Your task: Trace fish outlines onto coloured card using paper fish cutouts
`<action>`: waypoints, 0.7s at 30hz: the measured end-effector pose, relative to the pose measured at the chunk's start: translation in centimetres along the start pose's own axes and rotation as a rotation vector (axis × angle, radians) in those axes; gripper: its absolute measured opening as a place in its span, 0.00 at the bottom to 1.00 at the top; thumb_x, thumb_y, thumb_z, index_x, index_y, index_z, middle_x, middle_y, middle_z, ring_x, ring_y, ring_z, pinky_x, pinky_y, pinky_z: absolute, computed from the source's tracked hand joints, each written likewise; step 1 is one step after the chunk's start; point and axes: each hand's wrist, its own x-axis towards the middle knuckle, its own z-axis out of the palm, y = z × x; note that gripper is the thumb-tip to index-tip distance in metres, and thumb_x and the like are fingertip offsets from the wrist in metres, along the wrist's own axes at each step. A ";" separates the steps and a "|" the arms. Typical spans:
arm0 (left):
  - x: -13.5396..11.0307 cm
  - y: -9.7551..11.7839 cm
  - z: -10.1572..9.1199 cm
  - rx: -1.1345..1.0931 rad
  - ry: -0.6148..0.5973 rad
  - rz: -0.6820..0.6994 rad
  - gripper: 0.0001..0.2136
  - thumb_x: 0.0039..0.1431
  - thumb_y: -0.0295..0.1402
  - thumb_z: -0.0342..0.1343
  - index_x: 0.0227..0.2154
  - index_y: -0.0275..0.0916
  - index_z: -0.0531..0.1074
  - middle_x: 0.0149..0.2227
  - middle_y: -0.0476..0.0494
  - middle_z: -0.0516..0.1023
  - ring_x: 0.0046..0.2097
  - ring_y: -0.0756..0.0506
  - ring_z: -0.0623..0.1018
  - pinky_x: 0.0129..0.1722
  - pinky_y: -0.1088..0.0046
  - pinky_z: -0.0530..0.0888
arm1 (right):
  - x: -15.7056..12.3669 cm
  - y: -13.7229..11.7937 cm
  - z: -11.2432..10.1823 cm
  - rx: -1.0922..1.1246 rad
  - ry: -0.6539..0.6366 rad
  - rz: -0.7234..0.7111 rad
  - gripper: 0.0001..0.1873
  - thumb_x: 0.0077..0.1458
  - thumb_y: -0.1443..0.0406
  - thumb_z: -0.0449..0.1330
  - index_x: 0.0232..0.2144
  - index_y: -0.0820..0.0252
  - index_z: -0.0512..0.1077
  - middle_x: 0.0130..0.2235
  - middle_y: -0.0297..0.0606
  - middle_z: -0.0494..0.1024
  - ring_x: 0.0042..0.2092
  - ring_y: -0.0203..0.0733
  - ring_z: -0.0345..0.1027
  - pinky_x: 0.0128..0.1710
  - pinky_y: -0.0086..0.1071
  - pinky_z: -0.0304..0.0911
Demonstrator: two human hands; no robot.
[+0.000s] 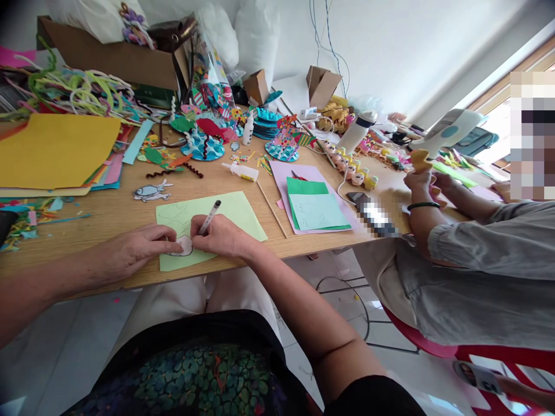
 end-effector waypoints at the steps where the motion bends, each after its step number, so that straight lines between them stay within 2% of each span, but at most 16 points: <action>1: 0.0 0.0 0.0 0.001 0.002 -0.002 0.19 0.61 0.28 0.37 0.46 0.47 0.70 0.40 0.47 0.69 0.42 0.46 0.68 0.42 0.70 0.64 | 0.0 0.1 0.0 0.002 0.005 -0.002 0.02 0.43 0.72 0.52 0.23 0.61 0.62 0.21 0.27 0.63 0.25 0.29 0.55 0.25 0.24 0.51; 7: -0.1 0.0 0.1 0.027 0.017 -0.008 0.19 0.60 0.27 0.37 0.45 0.46 0.70 0.41 0.47 0.70 0.42 0.46 0.69 0.43 0.69 0.65 | 0.1 0.4 0.1 -0.011 0.042 -0.020 0.02 0.43 0.71 0.52 0.23 0.61 0.62 0.21 0.27 0.64 0.25 0.29 0.56 0.24 0.24 0.51; 14: 0.5 0.2 -0.2 0.030 0.083 0.116 0.20 0.58 0.23 0.37 0.42 0.45 0.72 0.43 0.46 0.74 0.44 0.47 0.71 0.45 0.70 0.68 | 0.0 0.5 0.5 -0.032 0.090 -0.048 0.01 0.44 0.70 0.52 0.23 0.61 0.63 0.21 0.27 0.64 0.25 0.29 0.55 0.24 0.23 0.51; 21: 1.3 0.7 -0.4 0.020 0.070 0.173 0.20 0.56 0.21 0.37 0.39 0.41 0.73 0.41 0.45 0.77 0.42 0.48 0.75 0.42 0.72 0.72 | -0.1 0.5 0.5 -0.014 0.089 -0.059 0.01 0.44 0.70 0.52 0.23 0.61 0.63 0.21 0.27 0.64 0.25 0.29 0.55 0.24 0.23 0.52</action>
